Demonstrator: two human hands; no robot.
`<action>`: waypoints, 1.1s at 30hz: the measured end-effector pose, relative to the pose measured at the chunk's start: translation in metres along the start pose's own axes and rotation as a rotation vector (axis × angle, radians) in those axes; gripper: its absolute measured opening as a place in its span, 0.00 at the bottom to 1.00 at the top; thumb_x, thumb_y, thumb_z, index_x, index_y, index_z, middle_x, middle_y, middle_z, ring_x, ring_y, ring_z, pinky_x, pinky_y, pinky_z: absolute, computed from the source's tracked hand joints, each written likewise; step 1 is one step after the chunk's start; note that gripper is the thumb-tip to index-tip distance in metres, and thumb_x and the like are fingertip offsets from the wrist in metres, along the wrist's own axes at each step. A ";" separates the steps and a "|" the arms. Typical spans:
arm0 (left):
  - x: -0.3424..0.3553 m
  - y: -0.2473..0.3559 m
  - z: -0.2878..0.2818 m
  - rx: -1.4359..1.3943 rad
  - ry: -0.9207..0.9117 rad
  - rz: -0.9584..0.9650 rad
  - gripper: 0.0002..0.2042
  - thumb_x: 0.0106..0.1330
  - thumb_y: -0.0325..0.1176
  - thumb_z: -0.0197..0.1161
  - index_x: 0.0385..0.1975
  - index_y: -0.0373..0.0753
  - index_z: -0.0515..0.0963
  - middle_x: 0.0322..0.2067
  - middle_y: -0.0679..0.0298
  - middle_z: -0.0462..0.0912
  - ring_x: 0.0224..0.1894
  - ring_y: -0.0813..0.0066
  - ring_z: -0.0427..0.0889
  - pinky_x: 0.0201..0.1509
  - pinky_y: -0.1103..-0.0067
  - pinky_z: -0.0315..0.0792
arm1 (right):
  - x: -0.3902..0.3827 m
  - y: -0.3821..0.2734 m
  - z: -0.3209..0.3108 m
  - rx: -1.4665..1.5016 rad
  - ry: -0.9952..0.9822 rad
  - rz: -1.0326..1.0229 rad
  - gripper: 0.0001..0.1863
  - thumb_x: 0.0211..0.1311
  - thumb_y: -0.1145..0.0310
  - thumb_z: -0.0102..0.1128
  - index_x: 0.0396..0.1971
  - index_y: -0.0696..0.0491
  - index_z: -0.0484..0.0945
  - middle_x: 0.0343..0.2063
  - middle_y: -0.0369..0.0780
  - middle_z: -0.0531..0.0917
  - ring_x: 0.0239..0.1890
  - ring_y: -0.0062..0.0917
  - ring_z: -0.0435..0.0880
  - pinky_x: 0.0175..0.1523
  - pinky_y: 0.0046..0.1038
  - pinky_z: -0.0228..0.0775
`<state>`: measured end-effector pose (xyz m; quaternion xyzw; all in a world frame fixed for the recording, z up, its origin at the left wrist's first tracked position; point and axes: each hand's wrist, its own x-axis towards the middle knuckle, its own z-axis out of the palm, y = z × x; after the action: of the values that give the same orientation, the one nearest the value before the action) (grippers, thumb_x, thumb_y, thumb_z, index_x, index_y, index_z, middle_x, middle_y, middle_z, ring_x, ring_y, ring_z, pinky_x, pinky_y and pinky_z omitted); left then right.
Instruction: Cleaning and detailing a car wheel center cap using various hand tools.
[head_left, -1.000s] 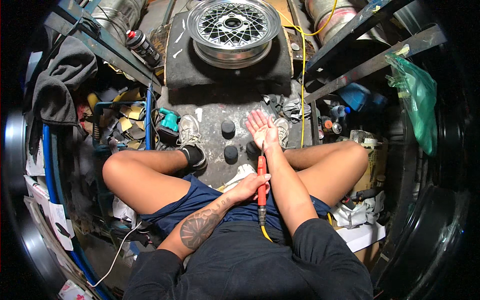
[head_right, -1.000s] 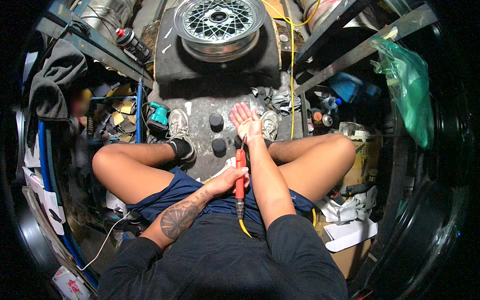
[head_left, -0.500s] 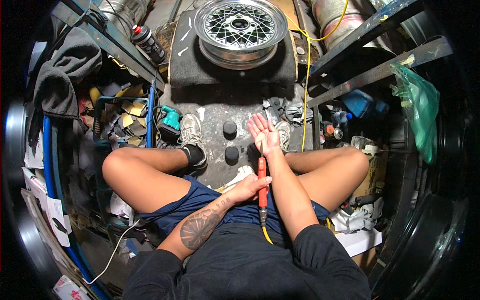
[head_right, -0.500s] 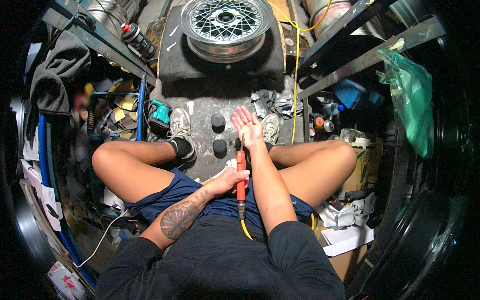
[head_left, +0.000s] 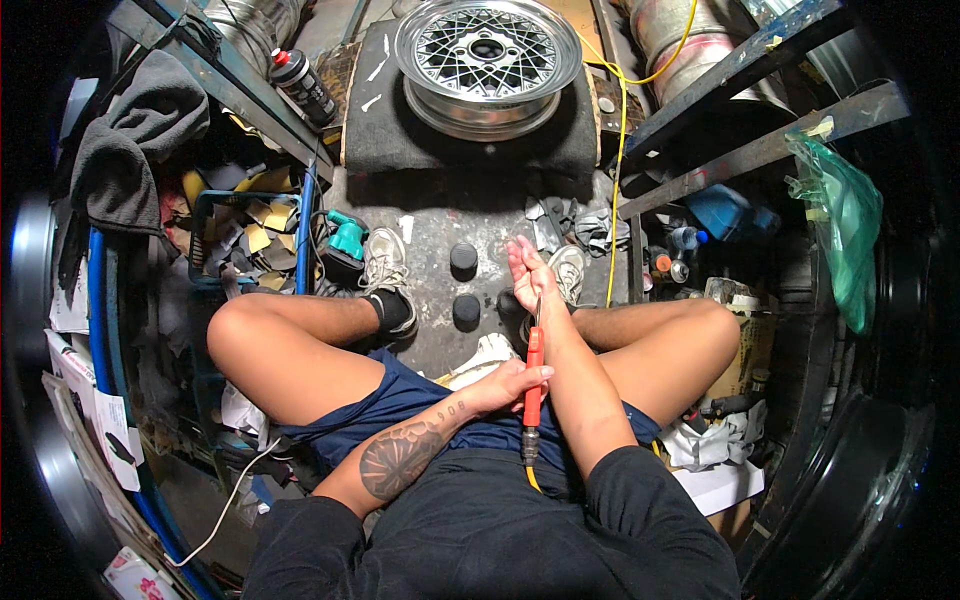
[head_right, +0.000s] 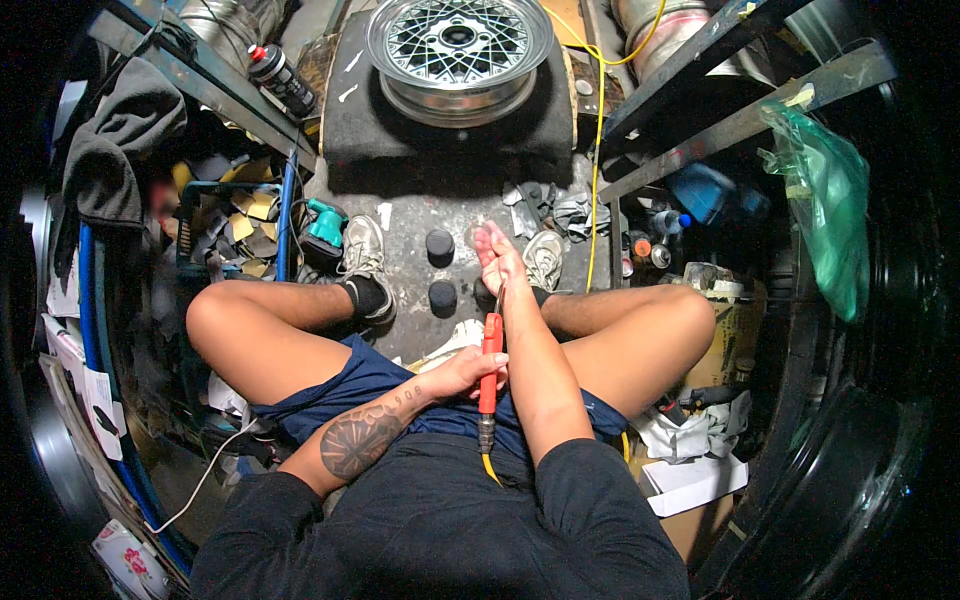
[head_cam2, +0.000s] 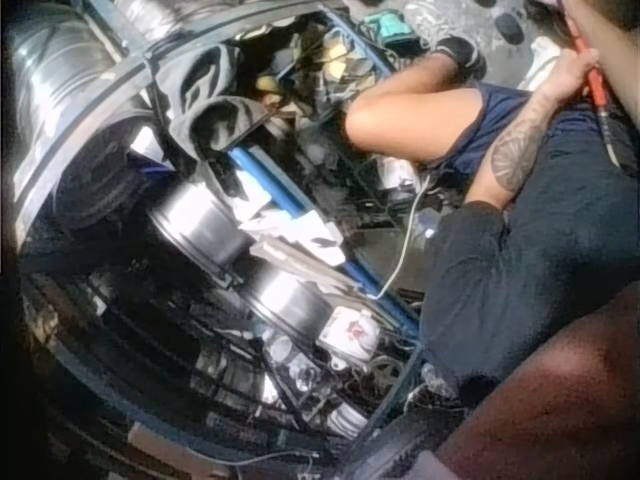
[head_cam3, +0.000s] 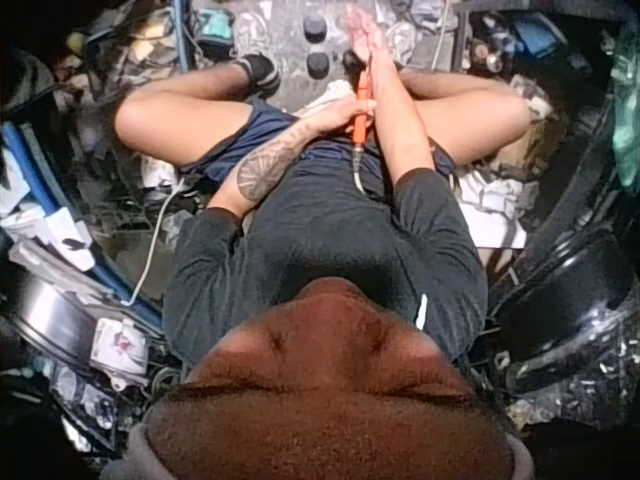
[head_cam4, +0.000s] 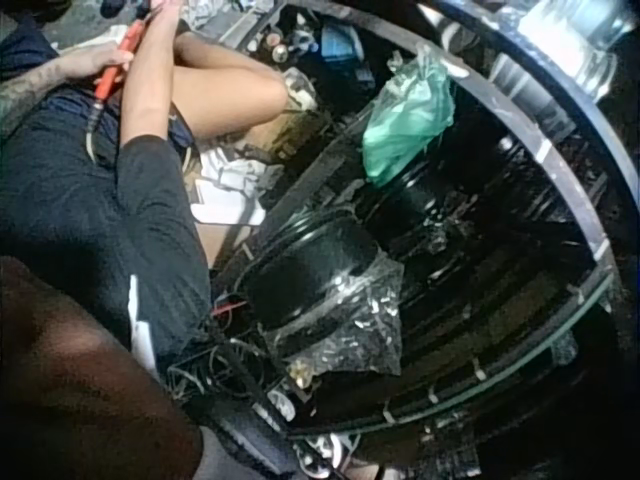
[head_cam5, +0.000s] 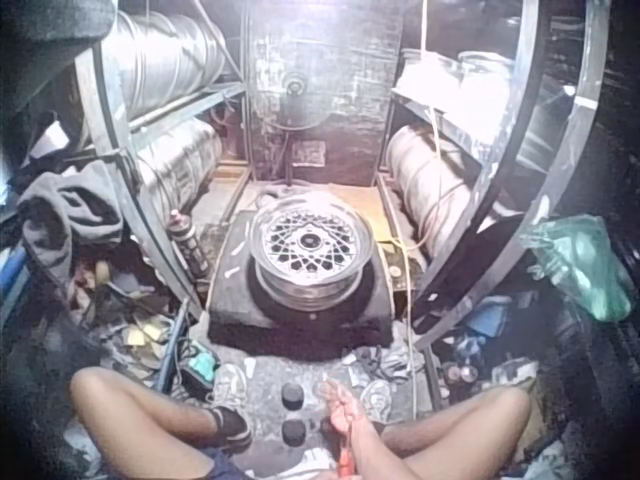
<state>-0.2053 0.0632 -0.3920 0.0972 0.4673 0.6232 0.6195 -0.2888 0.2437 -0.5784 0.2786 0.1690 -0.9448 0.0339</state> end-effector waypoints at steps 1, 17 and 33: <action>0.001 0.000 0.001 0.002 -0.005 -0.001 0.27 0.68 0.59 0.51 0.23 0.38 0.75 0.15 0.69 0.72 0.14 0.83 0.67 0.18 0.84 0.59 | 0.003 -0.001 -0.009 -0.151 0.066 -0.082 0.22 0.72 0.60 0.48 0.59 0.57 0.69 0.53 0.48 0.79 0.52 0.31 0.82 0.55 0.31 0.79; -0.007 -0.005 -0.011 0.039 0.113 0.016 0.24 0.68 0.56 0.54 0.27 0.38 0.76 0.17 0.69 0.73 0.15 0.82 0.69 0.19 0.83 0.62 | -0.050 -0.018 0.074 0.188 -0.301 0.210 0.37 0.71 0.41 0.32 0.65 0.56 0.63 0.65 0.45 0.67 0.68 0.41 0.64 0.70 0.45 0.57; -0.003 -0.007 -0.010 0.124 0.098 0.034 0.23 0.68 0.56 0.54 0.28 0.39 0.76 0.19 0.70 0.74 0.18 0.83 0.70 0.23 0.84 0.64 | -0.057 -0.018 0.093 0.212 -0.390 0.198 0.39 0.69 0.38 0.33 0.69 0.52 0.56 0.68 0.48 0.61 0.70 0.42 0.59 0.72 0.46 0.52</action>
<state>-0.2068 0.0542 -0.4012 0.1125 0.5331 0.6077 0.5779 -0.2912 0.2273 -0.4692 0.1082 0.0312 -0.9853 0.1288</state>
